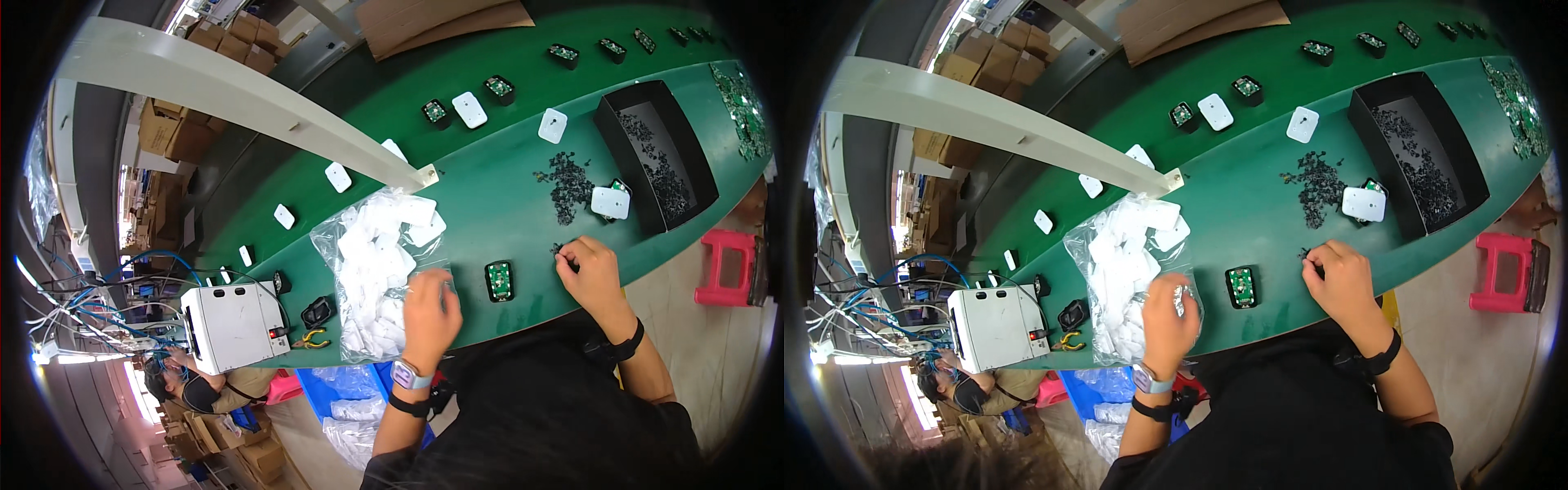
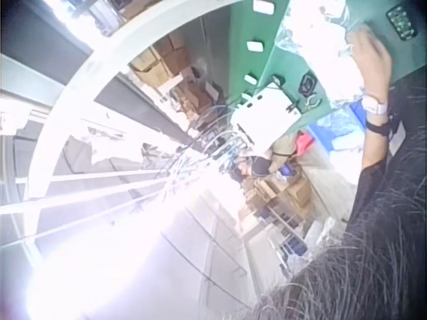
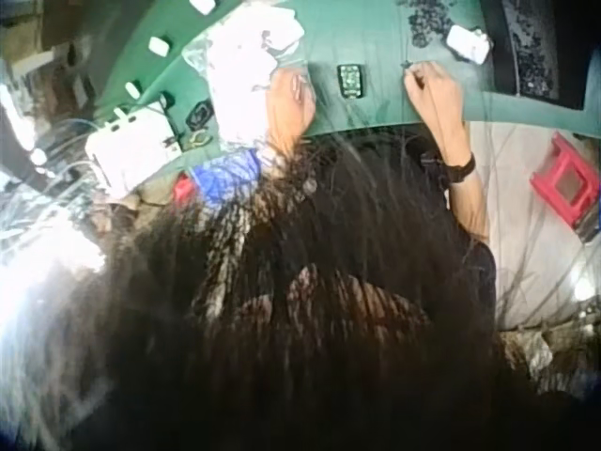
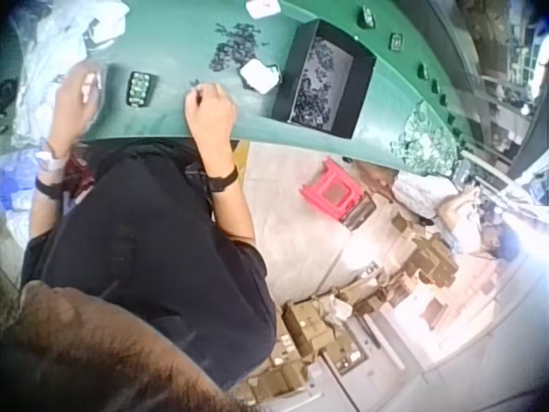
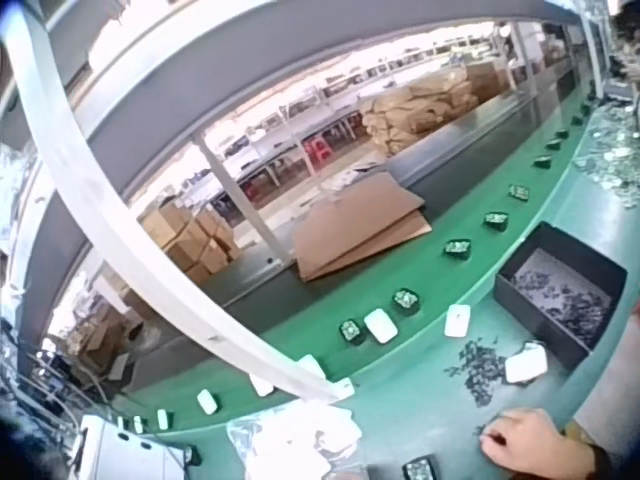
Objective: The person assembles small electronic devices by inserting circuit boards into white plastic casings and securing them with screws. They repeatedly pick up a casing, insert a board, add screws, and place the finished unit on the table.
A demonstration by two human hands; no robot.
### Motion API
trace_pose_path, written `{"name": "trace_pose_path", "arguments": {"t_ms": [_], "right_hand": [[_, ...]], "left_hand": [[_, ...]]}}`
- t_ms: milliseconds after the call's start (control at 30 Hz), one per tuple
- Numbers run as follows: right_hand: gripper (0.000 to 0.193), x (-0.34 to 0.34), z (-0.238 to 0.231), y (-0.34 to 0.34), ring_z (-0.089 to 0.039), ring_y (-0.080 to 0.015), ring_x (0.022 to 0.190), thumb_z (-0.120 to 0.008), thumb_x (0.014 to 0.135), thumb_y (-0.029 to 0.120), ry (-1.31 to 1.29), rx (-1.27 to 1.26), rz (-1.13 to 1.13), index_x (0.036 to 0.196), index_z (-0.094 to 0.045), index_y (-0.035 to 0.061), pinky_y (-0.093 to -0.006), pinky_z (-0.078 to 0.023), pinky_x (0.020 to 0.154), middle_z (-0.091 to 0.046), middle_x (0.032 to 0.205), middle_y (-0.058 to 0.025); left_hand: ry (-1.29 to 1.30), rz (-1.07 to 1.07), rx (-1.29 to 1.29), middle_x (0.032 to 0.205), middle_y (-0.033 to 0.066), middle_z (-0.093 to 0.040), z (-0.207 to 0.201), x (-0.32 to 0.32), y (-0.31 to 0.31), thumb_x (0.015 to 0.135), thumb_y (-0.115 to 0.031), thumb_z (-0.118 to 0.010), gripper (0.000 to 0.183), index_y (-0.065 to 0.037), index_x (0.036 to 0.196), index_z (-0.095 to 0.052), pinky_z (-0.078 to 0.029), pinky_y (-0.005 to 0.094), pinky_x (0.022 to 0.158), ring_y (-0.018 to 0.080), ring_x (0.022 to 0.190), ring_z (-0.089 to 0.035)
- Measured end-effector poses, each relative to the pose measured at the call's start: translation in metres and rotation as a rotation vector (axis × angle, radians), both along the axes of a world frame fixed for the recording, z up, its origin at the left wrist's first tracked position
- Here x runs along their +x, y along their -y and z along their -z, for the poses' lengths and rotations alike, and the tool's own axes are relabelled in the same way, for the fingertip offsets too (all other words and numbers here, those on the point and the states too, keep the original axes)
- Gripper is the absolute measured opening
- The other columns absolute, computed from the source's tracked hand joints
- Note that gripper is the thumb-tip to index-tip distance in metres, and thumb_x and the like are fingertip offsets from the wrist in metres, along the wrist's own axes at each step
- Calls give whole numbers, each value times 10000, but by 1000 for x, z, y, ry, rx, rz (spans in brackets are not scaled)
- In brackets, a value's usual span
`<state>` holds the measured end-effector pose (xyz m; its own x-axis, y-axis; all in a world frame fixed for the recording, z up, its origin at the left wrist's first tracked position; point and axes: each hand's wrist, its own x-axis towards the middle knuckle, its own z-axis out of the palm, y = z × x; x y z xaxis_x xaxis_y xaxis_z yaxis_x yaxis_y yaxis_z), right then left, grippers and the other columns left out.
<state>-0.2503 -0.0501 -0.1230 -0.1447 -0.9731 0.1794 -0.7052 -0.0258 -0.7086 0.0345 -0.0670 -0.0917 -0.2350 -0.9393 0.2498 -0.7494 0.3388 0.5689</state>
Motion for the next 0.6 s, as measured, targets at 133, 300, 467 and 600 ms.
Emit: {"name": "trace_pose_path", "arguments": {"t_ms": [133, 300, 467, 600], "right_hand": [[84, -2, -2, 1, -636, -319, 689, -740, 737, 55, -26, -14, -26, 750, -660, 32, -422, -513, 605, -633, 744, -103], [98, -7, -4, -3, -631, -329, 692, -724, 714, 42, -75, -43, -93, 721, -628, 25, -434, -513, 604, -624, 729, -115], [76, -14, -11, -12, -630, -265, 649, -711, 727, 22, 117, 5, -124, 747, -637, 17, -379, -510, 588, -631, 733, -102], [58, -8, -48, -15, -618, -168, 641, -716, 788, 15, 400, 108, -168, 789, -658, 15, -299, -489, 586, -636, 743, -64]], "left_hand": [[226, -76, -101, 1084, 225, -620, -3, 4, 46, 821, -29, -670, 301, 30, 1104, -587, -468, 470, 898, 406, 1043, -575], [320, -125, 11, 1104, 249, -616, 19, 14, 73, 808, -58, -710, 359, 26, 1122, -558, -442, 491, 941, 420, 1063, -568], [208, -132, 41, 1003, 220, -641, 18, 11, 78, 753, -86, -766, 376, 4, 1057, -564, -496, 482, 845, 411, 941, -616], [207, -146, -59, 989, 191, -649, 11, 5, 59, 695, -88, -793, 443, 6, 1075, -584, -548, 437, 721, 358, 845, -656]]}}
